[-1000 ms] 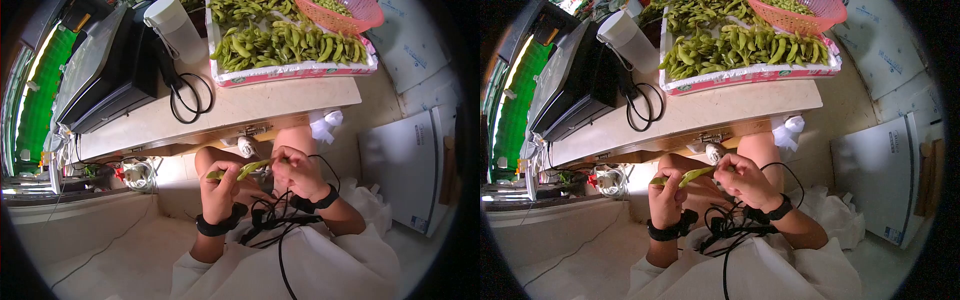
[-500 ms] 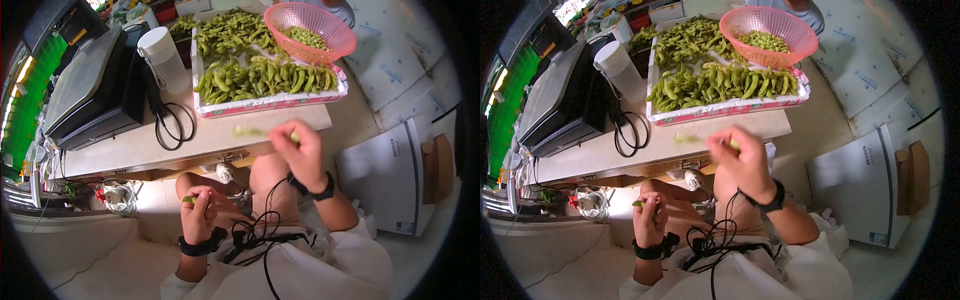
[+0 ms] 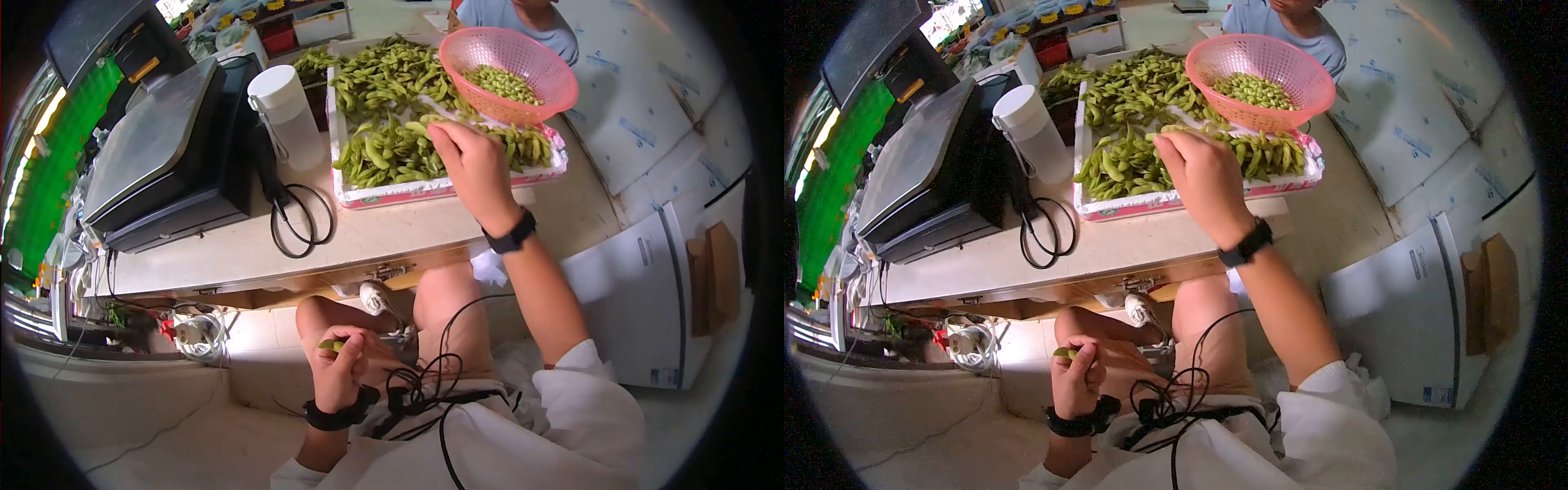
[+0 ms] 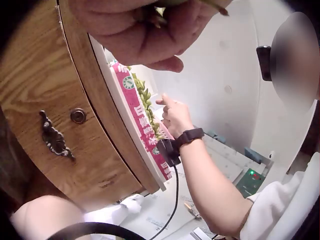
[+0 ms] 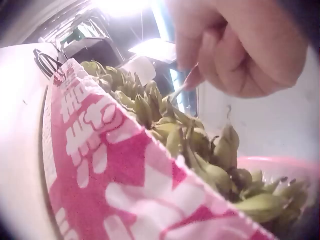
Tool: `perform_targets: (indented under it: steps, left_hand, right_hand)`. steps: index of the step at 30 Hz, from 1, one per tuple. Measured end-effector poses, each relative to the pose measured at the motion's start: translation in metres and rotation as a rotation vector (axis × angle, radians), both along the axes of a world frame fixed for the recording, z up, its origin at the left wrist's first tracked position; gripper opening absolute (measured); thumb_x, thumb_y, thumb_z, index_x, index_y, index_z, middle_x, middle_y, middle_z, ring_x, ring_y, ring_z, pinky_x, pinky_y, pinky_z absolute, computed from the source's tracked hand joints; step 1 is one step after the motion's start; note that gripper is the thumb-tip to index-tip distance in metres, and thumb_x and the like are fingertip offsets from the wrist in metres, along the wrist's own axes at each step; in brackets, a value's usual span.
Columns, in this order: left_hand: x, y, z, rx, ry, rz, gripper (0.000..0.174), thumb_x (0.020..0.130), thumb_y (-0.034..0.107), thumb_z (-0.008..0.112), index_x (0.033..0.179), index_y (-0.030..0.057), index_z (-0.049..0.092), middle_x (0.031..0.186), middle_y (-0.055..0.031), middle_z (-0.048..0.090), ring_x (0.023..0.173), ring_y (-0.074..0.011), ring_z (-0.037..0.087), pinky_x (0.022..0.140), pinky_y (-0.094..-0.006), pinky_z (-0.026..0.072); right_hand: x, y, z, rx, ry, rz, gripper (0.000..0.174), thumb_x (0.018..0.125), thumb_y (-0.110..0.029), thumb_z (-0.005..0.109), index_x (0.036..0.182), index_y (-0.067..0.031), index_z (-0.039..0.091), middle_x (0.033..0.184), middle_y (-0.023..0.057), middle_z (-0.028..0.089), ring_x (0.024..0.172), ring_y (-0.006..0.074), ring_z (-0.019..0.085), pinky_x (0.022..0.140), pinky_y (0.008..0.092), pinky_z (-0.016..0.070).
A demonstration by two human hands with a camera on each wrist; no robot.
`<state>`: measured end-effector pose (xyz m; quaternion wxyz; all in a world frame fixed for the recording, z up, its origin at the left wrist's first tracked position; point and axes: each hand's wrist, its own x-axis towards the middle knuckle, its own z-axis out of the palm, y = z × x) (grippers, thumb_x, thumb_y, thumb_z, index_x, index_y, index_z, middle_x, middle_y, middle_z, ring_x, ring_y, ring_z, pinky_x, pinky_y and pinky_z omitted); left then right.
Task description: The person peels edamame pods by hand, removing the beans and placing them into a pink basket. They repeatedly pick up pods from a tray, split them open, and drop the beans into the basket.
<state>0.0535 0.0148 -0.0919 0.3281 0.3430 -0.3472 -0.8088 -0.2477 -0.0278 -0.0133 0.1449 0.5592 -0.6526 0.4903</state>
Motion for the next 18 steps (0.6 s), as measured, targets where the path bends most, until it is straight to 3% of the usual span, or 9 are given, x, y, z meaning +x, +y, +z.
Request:
perform_targets:
  steps: [3,4,5,6,7,8,9,11,18]
  left_hand:
    - [0.002,-0.001,-0.002,0.024,0.017,-0.022,0.006,0.089,0.007,0.055,0.094,0.0039,0.056,0.074,-0.0023,0.055,0.049,-0.0036,0.040,0.042,-0.0174,0.0292]
    - [0.003,-0.001,-0.003,0.030,0.045,-0.062,0.009,0.089,0.008,0.056,0.096,0.0025,0.056,0.082,-0.0054,0.061,0.053,-0.0035,0.044,0.046,-0.0170,0.0331]
    - [0.001,-0.001,-0.002,0.033,0.042,-0.057,0.009,0.089,0.008,0.056,0.096,0.0025,0.056,0.082,-0.0054,0.061,0.053,-0.0035,0.044,0.046,-0.0170,0.0331]
    - [-0.002,-0.001,-0.001,-0.031,-0.039,-0.123,0.010,0.089,0.008,0.057,0.098,0.0024,0.056,0.083,-0.0048,0.062,0.059,-0.0047,0.049,0.051,-0.0174,0.0371]
    - [-0.005,0.000,0.000,-0.096,-0.120,-0.190,0.012,0.089,0.008,0.057,0.100,0.0023,0.056,0.083,-0.0041,0.062,0.065,-0.0058,0.053,0.056,-0.0179,0.0411]
    - [-0.006,0.000,-0.004,-0.132,-0.120,-0.248,0.016,0.087,0.006,0.058,0.102,0.0014,0.056,0.088,-0.0034,0.061,0.080,-0.0085,0.056,0.070,-0.0209,0.0451]
    - [-0.008,0.000,-0.006,-0.131,-0.123,-0.249,0.016,0.087,0.006,0.058,0.102,0.0014,0.056,0.088,-0.0034,0.061,0.080,-0.0085,0.056,0.070,-0.0209,0.0451]
    - [-0.013,0.001,-0.010,-0.523,-0.146,-0.335,0.017,0.084,0.003,0.059,0.101,0.0002,0.055,0.092,-0.0034,0.060,0.084,-0.0088,0.055,0.075,-0.0222,0.0451]
    - [-0.013,0.007,-0.017,-0.487,-0.270,-0.413,0.021,0.083,0.002,0.058,0.103,-0.0016,0.053,0.090,-0.0022,0.058,0.084,-0.0065,0.052,0.074,-0.0206,0.0435]
  right_hand:
    - [0.034,0.032,0.004,0.092,-0.338,0.187,0.018,0.089,-0.016,0.057,0.092,0.0008,0.062,0.070,0.0098,0.061,0.062,0.0115,0.058,0.055,0.0271,0.0442]
    - [0.046,0.048,-0.001,0.203,-0.366,0.303,0.017,0.089,-0.010,0.056,0.095,0.0042,0.063,0.080,0.0075,0.066,0.075,0.0080,0.058,0.067,0.0237,0.0474]
    - [0.061,0.063,-0.007,0.407,-0.493,0.407,0.014,0.087,-0.009,0.058,0.093,0.0037,0.063,0.078,0.0069,0.065,0.076,0.0104,0.060,0.069,0.0249,0.0480]
    - [0.075,0.070,-0.017,0.386,-0.509,0.591,0.013,0.084,-0.009,0.061,0.092,0.0014,0.064,0.078,0.0064,0.065,0.073,0.0100,0.060,0.067,0.0257,0.0482]
    - [0.089,0.081,-0.007,0.615,-0.497,0.651,0.013,0.082,-0.010,0.065,0.092,-0.0013,0.065,0.080,0.0064,0.065,0.069,0.0091,0.060,0.061,0.0252,0.0471]
    - [0.098,0.087,-0.010,0.598,-0.374,0.698,0.015,0.081,-0.013,0.067,0.093,-0.0033,0.065,0.076,0.0070,0.063,0.061,0.0093,0.057,0.054,0.0245,0.0442]
    - [0.110,0.091,-0.028,0.539,-0.471,0.782,0.018,0.081,-0.015,0.067,0.095,-0.0040,0.063,0.066,0.0067,0.060,0.056,0.0121,0.055,0.050,0.0244,0.0415]
    - [0.124,0.100,-0.045,0.565,-0.563,0.788,0.019,0.080,-0.016,0.068,0.093,-0.0041,0.062,0.060,0.0059,0.056,0.052,0.0129,0.052,0.049,0.0251,0.0406]
    - [0.119,0.105,-0.061,0.739,-0.564,0.713,0.017,0.080,-0.015,0.068,0.089,-0.0035,0.059,0.062,0.0054,0.058,0.053,0.0132,0.055,0.050,0.0253,0.0415]
